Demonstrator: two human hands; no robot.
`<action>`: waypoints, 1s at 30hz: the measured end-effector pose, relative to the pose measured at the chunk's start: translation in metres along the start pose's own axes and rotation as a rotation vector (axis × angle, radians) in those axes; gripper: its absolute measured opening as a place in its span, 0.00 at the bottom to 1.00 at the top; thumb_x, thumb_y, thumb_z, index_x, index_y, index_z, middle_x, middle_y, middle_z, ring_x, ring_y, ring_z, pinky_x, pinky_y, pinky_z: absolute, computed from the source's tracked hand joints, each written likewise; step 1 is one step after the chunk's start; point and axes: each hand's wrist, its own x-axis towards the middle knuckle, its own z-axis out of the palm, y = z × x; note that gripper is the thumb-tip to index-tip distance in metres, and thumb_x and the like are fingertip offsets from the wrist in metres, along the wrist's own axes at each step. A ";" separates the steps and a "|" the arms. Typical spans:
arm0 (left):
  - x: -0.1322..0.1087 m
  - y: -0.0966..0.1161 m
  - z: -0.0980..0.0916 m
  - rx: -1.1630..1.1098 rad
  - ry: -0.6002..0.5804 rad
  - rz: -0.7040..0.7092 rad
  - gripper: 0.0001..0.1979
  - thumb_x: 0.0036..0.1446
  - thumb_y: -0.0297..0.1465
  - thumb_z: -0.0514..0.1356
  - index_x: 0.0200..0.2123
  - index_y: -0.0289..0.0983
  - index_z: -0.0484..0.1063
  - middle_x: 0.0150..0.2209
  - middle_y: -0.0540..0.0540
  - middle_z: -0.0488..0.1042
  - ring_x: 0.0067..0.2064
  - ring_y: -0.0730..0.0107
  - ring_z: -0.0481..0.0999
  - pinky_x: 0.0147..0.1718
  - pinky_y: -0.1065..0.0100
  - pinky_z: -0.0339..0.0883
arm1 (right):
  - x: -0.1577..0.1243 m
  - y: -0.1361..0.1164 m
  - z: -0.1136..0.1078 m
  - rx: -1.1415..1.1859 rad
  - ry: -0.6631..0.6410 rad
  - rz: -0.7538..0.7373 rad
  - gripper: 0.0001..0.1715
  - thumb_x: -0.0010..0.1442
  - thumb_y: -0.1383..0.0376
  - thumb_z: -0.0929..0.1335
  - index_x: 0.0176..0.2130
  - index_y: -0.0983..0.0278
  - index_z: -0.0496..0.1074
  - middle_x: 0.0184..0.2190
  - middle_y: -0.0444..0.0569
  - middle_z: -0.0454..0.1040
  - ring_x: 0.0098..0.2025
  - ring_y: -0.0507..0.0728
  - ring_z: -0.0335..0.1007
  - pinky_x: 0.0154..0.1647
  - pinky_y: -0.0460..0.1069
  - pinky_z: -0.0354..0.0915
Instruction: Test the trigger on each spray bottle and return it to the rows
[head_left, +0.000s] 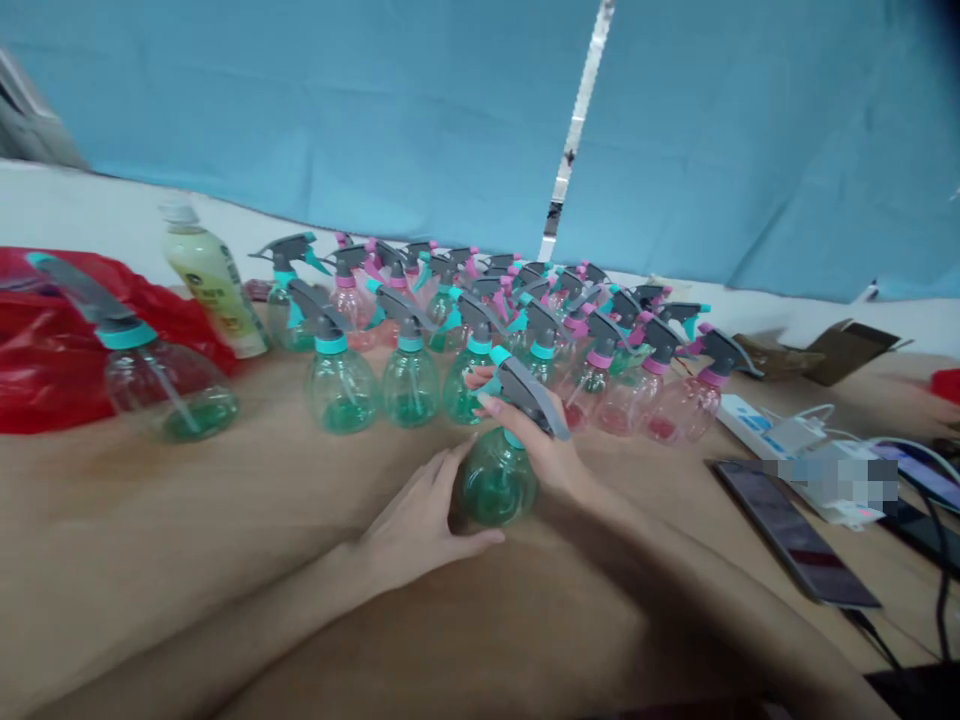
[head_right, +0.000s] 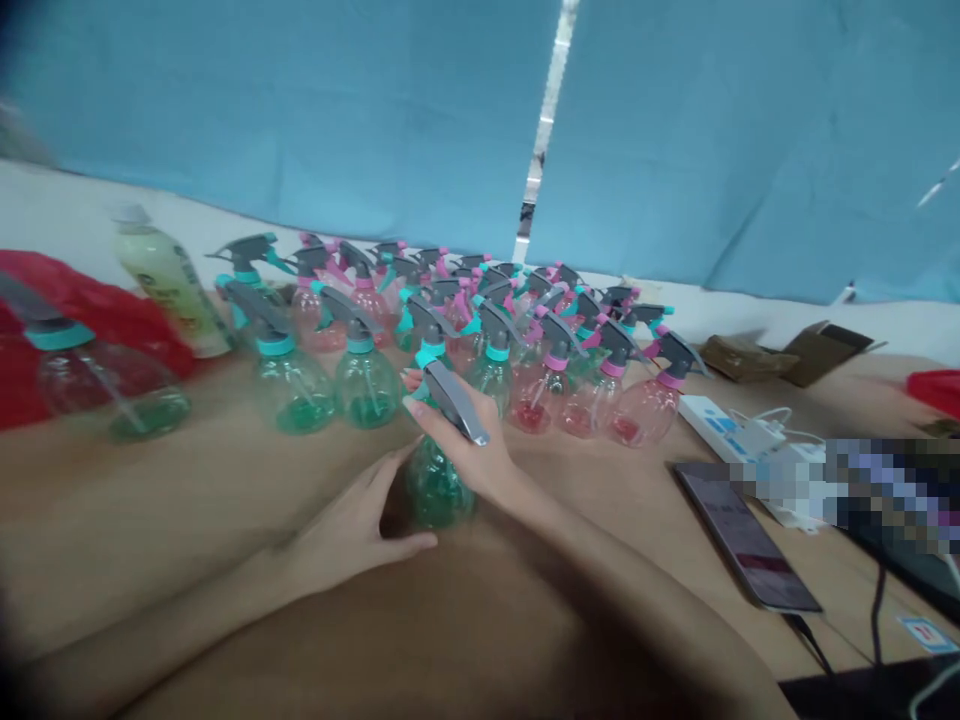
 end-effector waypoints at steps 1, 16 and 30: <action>-0.004 0.000 -0.003 -0.009 0.027 0.005 0.43 0.53 0.44 0.63 0.64 0.40 0.42 0.63 0.34 0.56 0.62 0.47 0.58 0.56 0.46 0.56 | 0.000 -0.001 0.008 -0.010 -0.011 0.004 0.17 0.57 0.59 0.69 0.47 0.59 0.72 0.47 0.48 0.75 0.52 0.59 0.70 0.51 0.57 0.67; -0.091 -0.033 -0.078 0.232 0.479 -0.159 0.33 0.52 0.41 0.62 0.58 0.40 0.54 0.52 0.39 0.67 0.54 0.46 0.68 0.50 0.46 0.63 | 0.026 -0.004 0.152 -0.225 -0.245 -0.161 0.20 0.56 0.54 0.69 0.47 0.58 0.69 0.42 0.48 0.74 0.40 0.55 0.71 0.43 0.52 0.68; -0.093 -0.095 -0.147 0.628 0.568 -0.238 0.32 0.55 0.50 0.57 0.55 0.34 0.62 0.44 0.38 0.73 0.47 0.48 0.71 0.45 0.52 0.64 | 0.088 -0.036 0.132 -0.876 -0.082 -0.653 0.17 0.60 0.59 0.67 0.45 0.67 0.68 0.46 0.57 0.73 0.50 0.61 0.67 0.52 0.56 0.60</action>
